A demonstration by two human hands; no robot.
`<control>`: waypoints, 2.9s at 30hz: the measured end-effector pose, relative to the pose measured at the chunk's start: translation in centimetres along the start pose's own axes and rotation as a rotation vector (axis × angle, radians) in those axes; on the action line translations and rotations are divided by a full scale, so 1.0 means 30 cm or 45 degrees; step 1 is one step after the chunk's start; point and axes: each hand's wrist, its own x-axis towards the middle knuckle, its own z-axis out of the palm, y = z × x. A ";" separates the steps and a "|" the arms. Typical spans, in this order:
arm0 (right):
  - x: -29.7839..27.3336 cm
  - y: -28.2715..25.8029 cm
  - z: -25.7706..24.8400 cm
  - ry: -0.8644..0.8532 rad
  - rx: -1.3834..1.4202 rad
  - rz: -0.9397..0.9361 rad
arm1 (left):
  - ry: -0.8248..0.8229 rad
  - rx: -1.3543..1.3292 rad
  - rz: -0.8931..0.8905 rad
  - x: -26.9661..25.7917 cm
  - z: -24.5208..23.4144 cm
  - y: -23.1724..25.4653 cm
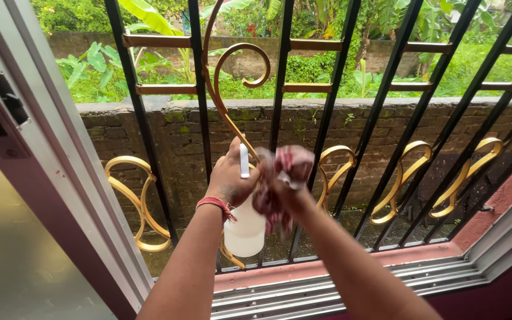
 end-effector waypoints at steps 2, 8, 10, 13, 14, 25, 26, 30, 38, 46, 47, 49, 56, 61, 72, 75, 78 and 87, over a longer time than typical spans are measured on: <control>0.050 -0.170 -0.010 0.028 0.129 -0.043 | 0.018 -0.039 -0.010 -0.001 -0.001 -0.001; 0.141 -0.496 0.033 0.070 0.120 0.073 | 0.051 -0.003 0.035 0.000 0.003 0.003; 0.134 -0.476 0.043 0.003 0.075 -0.098 | 0.062 -0.017 0.055 -0.007 0.003 0.001; 0.165 -0.448 0.038 -0.073 0.035 -0.200 | 0.060 -0.020 0.059 0.005 0.001 -0.003; 0.166 -0.433 0.036 -0.095 0.028 -0.198 | 0.051 -0.020 0.047 -0.001 0.004 -0.006; 0.096 -0.084 0.023 0.020 -0.134 -0.317 | 0.081 -0.037 0.017 -0.006 0.001 0.023; 0.091 -0.076 0.023 0.029 -0.156 -0.352 | 0.087 -0.041 0.028 -0.009 -0.003 0.025; 0.043 -0.081 0.038 0.011 -0.012 -0.321 | 0.049 -0.128 -0.009 -0.014 -0.015 0.046; 0.003 -0.076 0.036 0.031 -0.260 -0.261 | -0.093 -0.432 -0.171 0.011 -0.046 0.043; -0.006 -0.067 0.007 0.027 -0.642 -0.510 | -0.272 -1.081 -0.627 0.087 -0.048 0.033; -0.009 -0.075 0.007 0.010 -0.629 -0.478 | -0.237 -1.099 -0.646 0.102 -0.045 0.028; -0.018 -0.089 0.003 -0.022 -0.626 -0.402 | -0.231 -1.067 -0.580 0.153 -0.036 0.020; 0.032 -0.037 -0.024 -0.076 -1.311 -0.911 | -0.146 -0.551 -0.581 0.207 -0.018 0.045; 0.048 0.030 -0.026 0.029 -1.117 -0.932 | -0.148 -0.284 -0.567 0.205 -0.041 0.087; -0.037 0.098 0.043 0.182 -0.097 -0.417 | -0.149 -0.980 -0.310 0.233 0.063 -0.079; -0.038 0.073 0.051 0.309 0.020 -0.375 | -0.219 -0.999 -0.312 0.235 0.053 -0.077; 0.002 -0.007 0.080 0.499 0.251 -0.267 | -0.256 -1.018 -0.311 0.232 0.030 -0.052; 0.122 -0.454 0.003 0.699 -0.135 -0.834 | -0.275 -0.876 -0.276 0.205 -0.010 -0.019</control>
